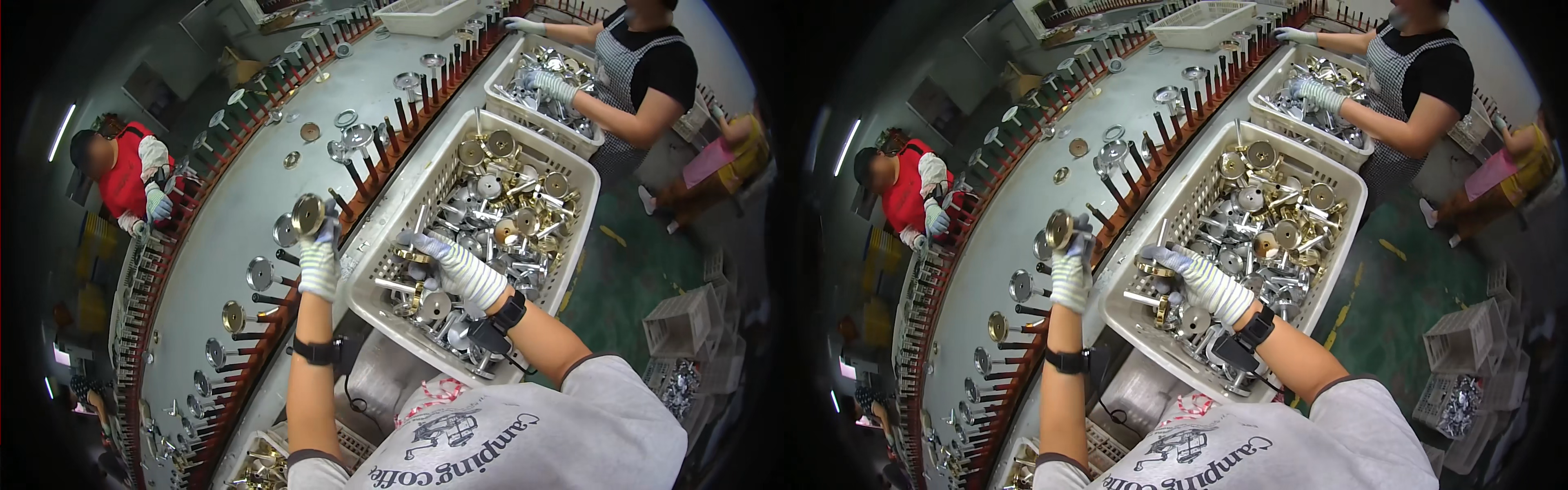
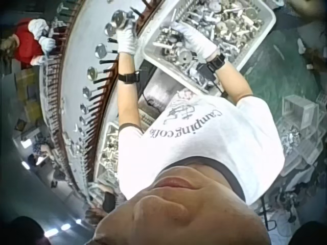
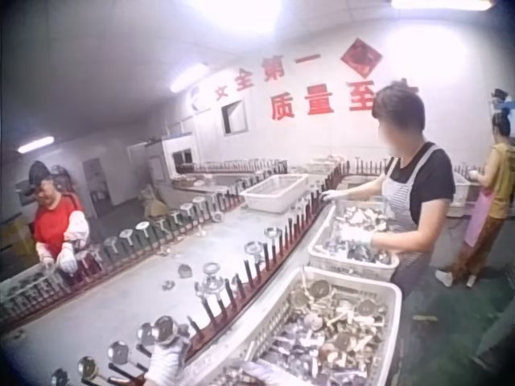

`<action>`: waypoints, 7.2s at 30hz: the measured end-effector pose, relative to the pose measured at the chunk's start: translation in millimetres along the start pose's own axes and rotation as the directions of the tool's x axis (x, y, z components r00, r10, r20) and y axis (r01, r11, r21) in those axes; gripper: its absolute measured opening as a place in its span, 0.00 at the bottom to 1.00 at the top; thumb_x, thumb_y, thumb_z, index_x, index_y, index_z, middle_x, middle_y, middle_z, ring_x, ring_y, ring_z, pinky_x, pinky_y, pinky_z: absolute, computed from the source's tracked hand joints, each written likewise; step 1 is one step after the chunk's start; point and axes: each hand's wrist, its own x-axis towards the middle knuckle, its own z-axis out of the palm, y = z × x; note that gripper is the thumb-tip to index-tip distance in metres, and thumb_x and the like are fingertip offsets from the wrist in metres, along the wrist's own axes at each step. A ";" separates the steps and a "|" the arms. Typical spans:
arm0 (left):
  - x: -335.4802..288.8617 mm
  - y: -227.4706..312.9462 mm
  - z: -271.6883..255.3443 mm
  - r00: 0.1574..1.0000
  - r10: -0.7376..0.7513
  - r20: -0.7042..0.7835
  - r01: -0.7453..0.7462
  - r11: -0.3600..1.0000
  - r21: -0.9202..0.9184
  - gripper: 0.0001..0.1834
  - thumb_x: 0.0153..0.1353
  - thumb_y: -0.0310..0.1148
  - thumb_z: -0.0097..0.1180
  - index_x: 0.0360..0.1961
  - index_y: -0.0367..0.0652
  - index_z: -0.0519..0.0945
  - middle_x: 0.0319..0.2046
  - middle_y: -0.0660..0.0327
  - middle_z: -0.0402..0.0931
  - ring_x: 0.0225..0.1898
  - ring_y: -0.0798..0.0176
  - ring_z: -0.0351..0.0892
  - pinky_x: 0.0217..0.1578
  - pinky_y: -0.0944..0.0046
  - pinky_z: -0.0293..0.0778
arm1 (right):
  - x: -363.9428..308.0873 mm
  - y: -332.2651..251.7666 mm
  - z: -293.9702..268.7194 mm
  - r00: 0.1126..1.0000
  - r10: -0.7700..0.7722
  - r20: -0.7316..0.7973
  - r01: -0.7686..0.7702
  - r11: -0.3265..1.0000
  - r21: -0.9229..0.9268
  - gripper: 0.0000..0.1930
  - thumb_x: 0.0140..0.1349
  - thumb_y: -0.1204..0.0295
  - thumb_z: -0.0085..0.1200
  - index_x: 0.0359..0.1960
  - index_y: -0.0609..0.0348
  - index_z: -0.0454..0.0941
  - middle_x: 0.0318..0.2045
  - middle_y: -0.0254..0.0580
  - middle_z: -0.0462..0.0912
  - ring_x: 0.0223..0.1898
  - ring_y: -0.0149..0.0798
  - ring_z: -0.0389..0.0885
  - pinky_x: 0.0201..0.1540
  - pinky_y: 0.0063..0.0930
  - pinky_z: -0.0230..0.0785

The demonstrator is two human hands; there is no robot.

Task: The person repeatedly picks small metal hardware pieces from a white basket and places them onto vertical pegs along a long assembly table. They handle the items one at a time, alternating between reaching into the basket and placing pieces on the pegs.

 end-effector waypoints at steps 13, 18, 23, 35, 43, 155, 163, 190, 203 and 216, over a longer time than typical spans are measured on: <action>69.6 -52.8 -85.9 0.962 0.210 -0.177 0.047 0.509 0.860 0.18 0.63 0.40 0.49 0.45 0.37 0.76 0.35 0.51 0.79 0.31 0.51 0.73 0.38 0.58 0.69 | 9.9 3.7 -6.0 0.999 -0.018 0.036 0.013 0.992 0.123 0.24 0.59 0.53 0.55 0.53 0.52 0.71 0.43 0.45 0.78 0.26 0.27 0.74 0.19 0.14 0.64; -31.3 -17.3 -38.3 0.982 0.157 -0.109 -0.005 0.587 0.809 0.27 0.56 0.28 0.45 0.59 0.42 0.64 0.46 0.45 0.74 0.38 0.49 0.77 0.38 0.65 0.72 | 17.5 17.4 -18.0 0.999 -0.037 0.020 0.032 0.978 0.208 0.23 0.60 0.52 0.53 0.53 0.48 0.71 0.42 0.40 0.79 0.28 0.26 0.76 0.20 0.14 0.65; -111.2 43.7 51.2 0.706 0.156 0.691 -0.703 0.038 0.710 0.33 0.42 0.22 0.50 0.56 0.48 0.70 0.56 0.46 0.66 0.57 0.48 0.66 0.55 0.52 0.64 | 13.3 11.5 -23.9 0.997 -0.039 0.059 0.021 0.957 0.288 0.22 0.61 0.53 0.53 0.54 0.48 0.70 0.43 0.40 0.79 0.29 0.27 0.77 0.21 0.14 0.65; -113.7 7.2 -2.4 0.985 -0.156 0.070 0.109 0.890 0.444 0.14 0.61 0.32 0.55 0.44 0.32 0.78 0.36 0.57 0.81 0.38 0.70 0.78 0.42 0.68 0.71 | 20.3 19.2 -21.1 0.712 -0.618 0.334 0.438 0.018 -0.899 0.15 0.50 0.78 0.50 0.41 0.56 0.76 0.44 0.49 0.75 0.47 0.49 0.74 0.52 0.42 0.66; -132.3 11.6 24.6 0.781 -0.545 0.304 0.533 0.836 0.129 0.21 0.58 0.29 0.58 0.53 0.46 0.71 0.41 0.62 0.77 0.41 0.65 0.79 0.45 0.64 0.77 | 16.3 25.0 7.0 0.573 -0.518 0.635 0.616 -0.239 -0.751 0.12 0.45 0.71 0.57 0.35 0.52 0.76 0.49 0.43 0.74 0.45 0.50 0.74 0.46 0.42 0.67; 68.1 -43.0 -90.2 0.952 0.293 -0.089 0.112 -0.063 0.992 0.31 0.58 0.42 0.51 0.62 0.43 0.62 0.53 0.51 0.72 0.52 0.49 0.72 0.52 0.56 0.66 | 8.4 10.7 -1.7 0.999 0.051 0.005 -0.049 0.939 0.340 0.16 0.62 0.60 0.52 0.38 0.64 0.76 0.30 0.46 0.81 0.28 0.40 0.82 0.33 0.37 0.79; 24.9 -33.6 -96.1 0.866 0.288 -0.408 0.072 0.736 0.673 0.23 0.60 0.41 0.52 0.51 0.35 0.72 0.47 0.53 0.75 0.48 0.56 0.72 0.49 0.59 0.67 | 18.5 16.3 -13.7 0.997 0.080 0.020 -0.080 0.898 0.432 0.16 0.61 0.60 0.52 0.36 0.63 0.76 0.30 0.46 0.81 0.29 0.43 0.82 0.35 0.42 0.78; -96.3 -58.7 -64.3 0.962 0.034 0.271 -0.231 0.631 0.741 0.22 0.55 0.29 0.57 0.51 0.39 0.71 0.47 0.56 0.74 0.49 0.58 0.73 0.52 0.59 0.69 | 23.9 18.2 -29.9 0.962 0.130 -0.239 0.015 0.852 0.523 0.18 0.57 0.54 0.58 0.37 0.56 0.76 0.32 0.39 0.78 0.33 0.41 0.76 0.38 0.41 0.75; -46.2 -6.0 -16.3 0.989 0.145 -0.003 -0.143 0.979 0.147 0.24 0.59 0.36 0.58 0.56 0.41 0.68 0.48 0.57 0.75 0.49 0.61 0.76 0.49 0.61 0.73 | 16.5 35.2 -13.0 0.979 -0.187 -0.084 0.172 0.972 -0.163 0.16 0.57 0.68 0.58 0.43 0.65 0.77 0.35 0.37 0.81 0.36 0.29 0.79 0.42 0.24 0.72; 49.6 -40.8 -129.2 0.795 0.414 -0.443 0.179 0.538 0.824 0.22 0.62 0.49 0.49 0.42 0.38 0.76 0.32 0.54 0.79 0.28 0.55 0.77 0.29 0.56 0.72 | 29.6 43.1 -19.2 0.989 -0.077 -0.128 0.103 0.972 0.211 0.07 0.56 0.69 0.59 0.31 0.60 0.81 0.27 0.33 0.82 0.28 0.27 0.78 0.35 0.21 0.71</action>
